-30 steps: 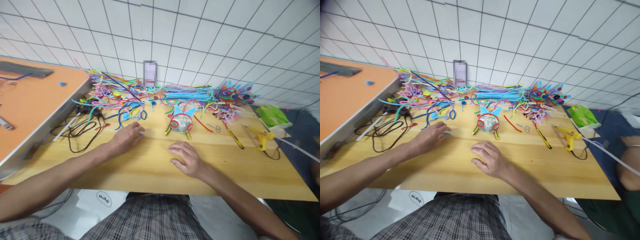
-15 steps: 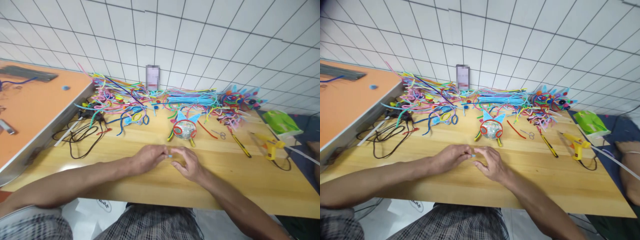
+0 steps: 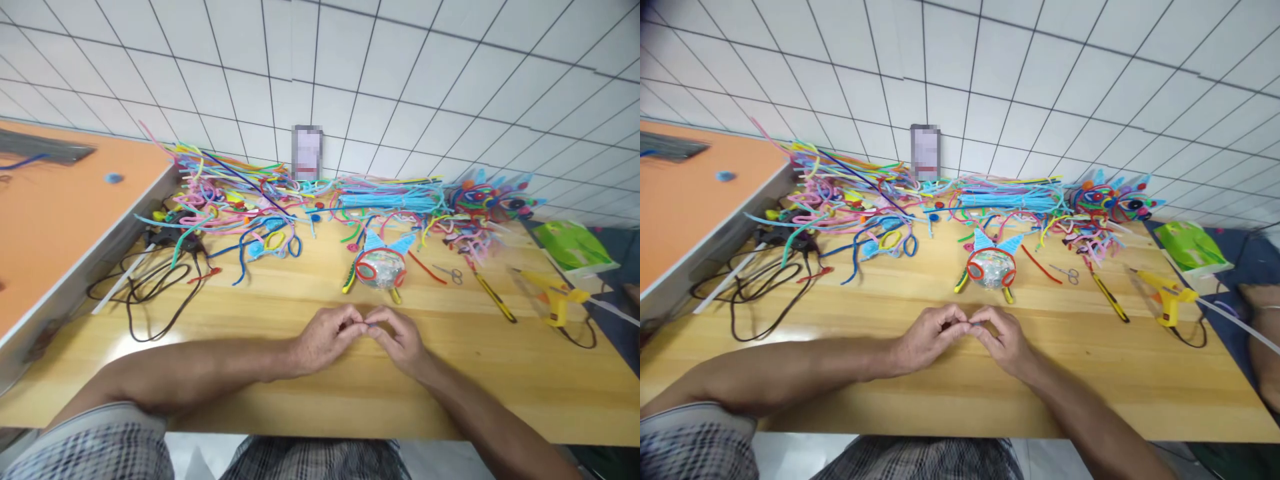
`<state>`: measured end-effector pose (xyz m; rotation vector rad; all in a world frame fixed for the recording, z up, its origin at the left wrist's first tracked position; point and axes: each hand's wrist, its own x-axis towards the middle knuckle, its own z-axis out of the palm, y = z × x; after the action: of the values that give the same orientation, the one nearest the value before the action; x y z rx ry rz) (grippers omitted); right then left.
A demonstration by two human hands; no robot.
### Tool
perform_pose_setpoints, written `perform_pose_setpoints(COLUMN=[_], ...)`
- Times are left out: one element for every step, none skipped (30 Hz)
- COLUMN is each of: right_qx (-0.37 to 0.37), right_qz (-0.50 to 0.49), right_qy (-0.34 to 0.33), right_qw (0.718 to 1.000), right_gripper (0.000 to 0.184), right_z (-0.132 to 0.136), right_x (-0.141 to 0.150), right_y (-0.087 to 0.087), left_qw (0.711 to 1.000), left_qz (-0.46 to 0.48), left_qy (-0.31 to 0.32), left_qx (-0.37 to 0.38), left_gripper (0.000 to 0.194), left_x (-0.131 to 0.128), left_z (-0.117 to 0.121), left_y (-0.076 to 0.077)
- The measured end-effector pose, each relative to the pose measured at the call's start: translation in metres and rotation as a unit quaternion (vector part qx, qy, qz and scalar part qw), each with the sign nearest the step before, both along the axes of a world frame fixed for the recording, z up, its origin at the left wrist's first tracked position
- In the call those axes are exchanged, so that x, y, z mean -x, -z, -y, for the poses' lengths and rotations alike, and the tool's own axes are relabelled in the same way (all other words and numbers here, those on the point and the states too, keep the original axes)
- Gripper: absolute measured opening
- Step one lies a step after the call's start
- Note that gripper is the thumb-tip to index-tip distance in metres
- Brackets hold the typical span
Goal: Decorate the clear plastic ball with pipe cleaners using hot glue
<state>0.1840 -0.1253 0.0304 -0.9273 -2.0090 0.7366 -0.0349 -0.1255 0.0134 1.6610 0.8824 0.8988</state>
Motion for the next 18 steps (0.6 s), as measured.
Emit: perform_pose_setpoints(right_qx=[0.011, 0.022, 0.032, 0.04, 0.046, 0.05, 0.052, 0.054, 0.055, 0.054, 0.053, 0.05, 0.047, 0.045, 0.046, 0.048, 0.053, 0.057], right_qz=[-0.011, -0.022, -0.031, -0.038, -0.044, -0.045, -0.045, -0.045, -0.043, -0.042, -0.041, -0.042, -0.044, -0.045, -0.046, -0.047, -0.049, -0.051], right_qy=[-0.001, -0.002, -0.001, 0.001, 0.006, 0.013, 0.021, 0.029, 0.036, 0.043, 0.048, 0.052, 0.056, 0.058, 0.06, 0.061, 0.062, 0.062], right_qw=[1.0, 1.0, 0.999, 0.998, 0.998, 0.998, 0.997, 0.997, 0.997, 0.997, 0.997, 0.996, 0.996, 0.996, 0.996, 0.996, 0.995, 0.995], right_gripper=[0.019, 0.02, 0.021, 0.023, 0.024, 0.025, 0.027, 0.029, 0.03, 0.032, 0.033, 0.033, 0.034, 0.034, 0.035, 0.036, 0.037, 0.039], right_z=[-0.0005, -0.0009, -0.0012, -0.0015, -0.0016, -0.0016, -0.0015, -0.0013, -0.001, -0.0007, -0.0004, -0.0001, 0.0004, 0.0009, 0.0015, 0.0021, 0.0027, 0.0034], right_x=[-0.0003, -0.0007, -0.0012, -0.0019, -0.0025, -0.0029, -0.0031, -0.0031, -0.0028, -0.0023, -0.0018, -0.0014, -0.001, -0.0008, -0.0008, -0.0009, -0.001, -0.0011], right_y=[0.0006, 0.0013, 0.0023, 0.0034, 0.0046, 0.0058, 0.0067, 0.0074, 0.0077, 0.0077, 0.0075, 0.0073, 0.0071, 0.0071, 0.0074, 0.0079, 0.0086, 0.0094], left_qw=[1.0, 1.0, 1.0, 0.999, 0.999, 0.999, 0.999, 0.999, 0.999, 0.999, 0.999, 0.999, 0.998, 0.999, 0.999, 0.999, 0.999, 0.998], left_qz=[-0.004, -0.008, -0.011, -0.01, -0.007, -0.004, 0.0, 0.003, 0.005, 0.007, 0.009, 0.011, 0.011, 0.01, 0.009, 0.01, 0.012, 0.017], left_qy=[-0.001, -0.001, 0.003, 0.01, 0.018, 0.025, 0.029, 0.032, 0.033, 0.034, 0.034, 0.035, 0.035, 0.036, 0.035, 0.034, 0.032, 0.029], left_qx=[0.01, 0.02, 0.028, 0.034, 0.039, 0.041, 0.04, 0.038, 0.037, 0.037, 0.038, 0.039, 0.041, 0.04, 0.039, 0.039, 0.04, 0.044], left_gripper=[0.02, 0.022, 0.025, 0.027, 0.029, 0.03, 0.031, 0.03, 0.029, 0.029, 0.028, 0.028, 0.027, 0.027, 0.026, 0.027, 0.027, 0.028], left_x=[-0.0002, -0.0001, 0.0001, 0.0005, 0.0009, 0.0014, 0.0019, 0.0023, 0.0026, 0.0029, 0.003, 0.003, 0.0029, 0.0026, 0.0021, 0.0016, 0.0009, 0.0003], left_z=[0.0001, 0.0, -0.0001, -0.0002, -0.0001, 0.0, 0.0001, 0.0003, 0.0005, 0.0005, 0.0005, 0.0004, 0.0003, 0.0002, 0.0002, 0.0002, 0.0004, 0.0007], left_y=[-0.0015, -0.0032, -0.0049, -0.0063, -0.0074, -0.008, -0.0084, -0.0084, -0.0083, -0.0081, -0.008, -0.0079, -0.0078, -0.0077, -0.0075, -0.007, -0.0063, -0.0054])
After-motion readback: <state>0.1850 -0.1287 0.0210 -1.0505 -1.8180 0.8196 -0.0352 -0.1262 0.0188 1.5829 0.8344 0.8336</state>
